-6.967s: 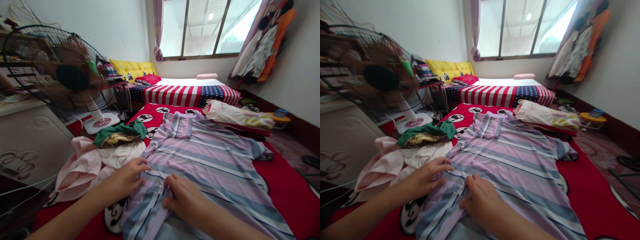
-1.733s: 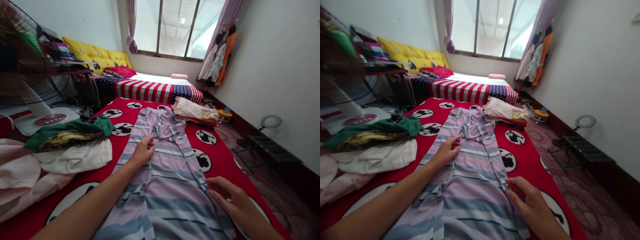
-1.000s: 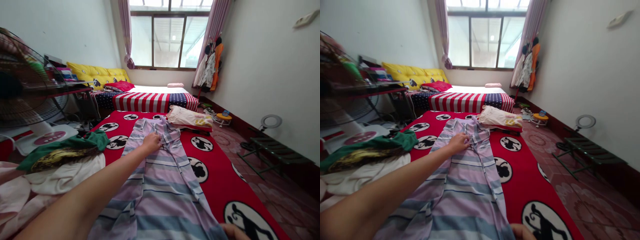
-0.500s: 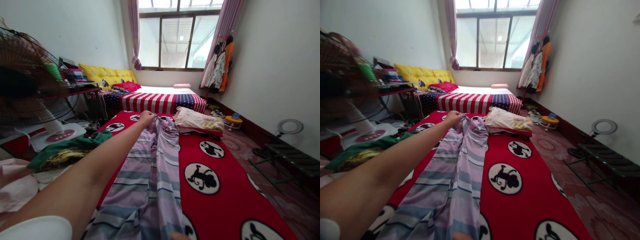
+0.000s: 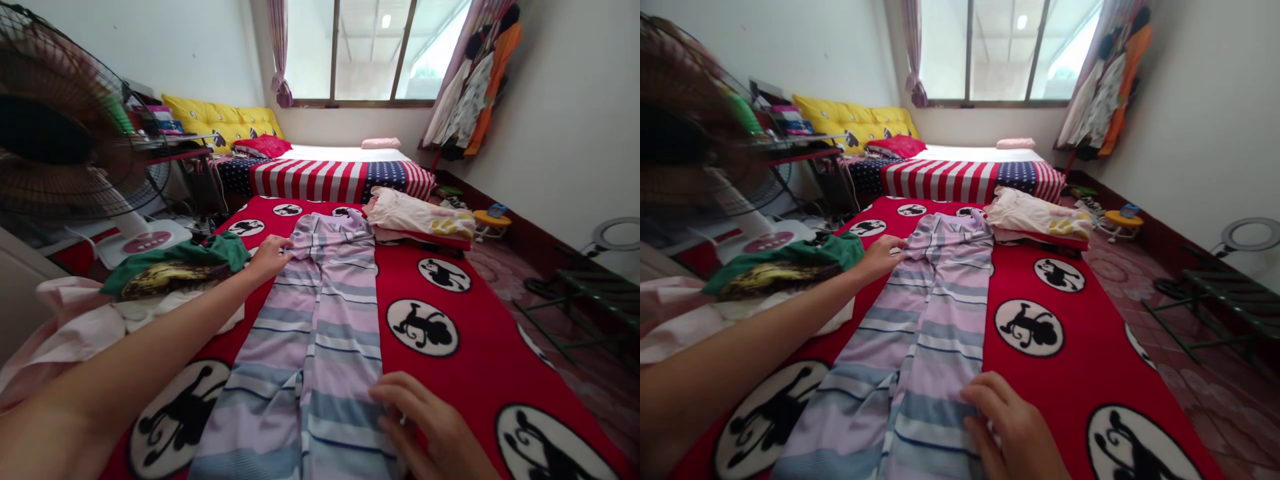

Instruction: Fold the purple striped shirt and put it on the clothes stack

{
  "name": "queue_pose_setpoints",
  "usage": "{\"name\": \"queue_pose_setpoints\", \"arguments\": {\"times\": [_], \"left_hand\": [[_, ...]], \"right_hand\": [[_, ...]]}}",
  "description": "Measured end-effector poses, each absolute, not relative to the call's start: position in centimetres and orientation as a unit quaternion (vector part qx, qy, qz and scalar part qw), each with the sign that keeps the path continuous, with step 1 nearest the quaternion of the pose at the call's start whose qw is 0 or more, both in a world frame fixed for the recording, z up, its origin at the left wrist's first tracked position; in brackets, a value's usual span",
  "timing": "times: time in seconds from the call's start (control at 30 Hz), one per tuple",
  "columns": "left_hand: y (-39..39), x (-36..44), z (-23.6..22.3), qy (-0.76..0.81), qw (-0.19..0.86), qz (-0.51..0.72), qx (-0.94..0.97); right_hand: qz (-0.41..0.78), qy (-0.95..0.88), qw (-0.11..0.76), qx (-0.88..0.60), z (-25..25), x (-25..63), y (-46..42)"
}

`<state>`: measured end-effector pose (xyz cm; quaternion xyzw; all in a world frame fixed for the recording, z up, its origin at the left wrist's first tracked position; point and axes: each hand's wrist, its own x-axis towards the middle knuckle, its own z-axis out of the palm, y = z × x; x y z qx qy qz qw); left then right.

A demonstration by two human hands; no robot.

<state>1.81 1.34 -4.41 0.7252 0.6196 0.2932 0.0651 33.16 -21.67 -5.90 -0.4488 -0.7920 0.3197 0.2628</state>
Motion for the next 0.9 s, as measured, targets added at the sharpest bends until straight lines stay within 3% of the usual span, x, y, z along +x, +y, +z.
{"name": "queue_pose_setpoints", "arguments": {"times": [0.2, 0.53, 0.9], "left_hand": [[-9.1, 0.2, -4.4, 0.490, 0.170, 0.244, 0.820], [-20.9, -4.0, -2.5, 0.401, 0.281, 0.031, 0.871], [-24.9, -0.8, -0.9, 0.332, 0.304, 0.044, 0.892]], "right_hand": [[0.270, -0.832, 0.189, -0.446, -5.6, 34.8, -22.4], [0.235, -0.906, 0.153, -0.318, -5.9, 34.6, -23.4], [0.231, -0.918, 0.161, -0.280, -6.1, 32.8, -22.8]]}}
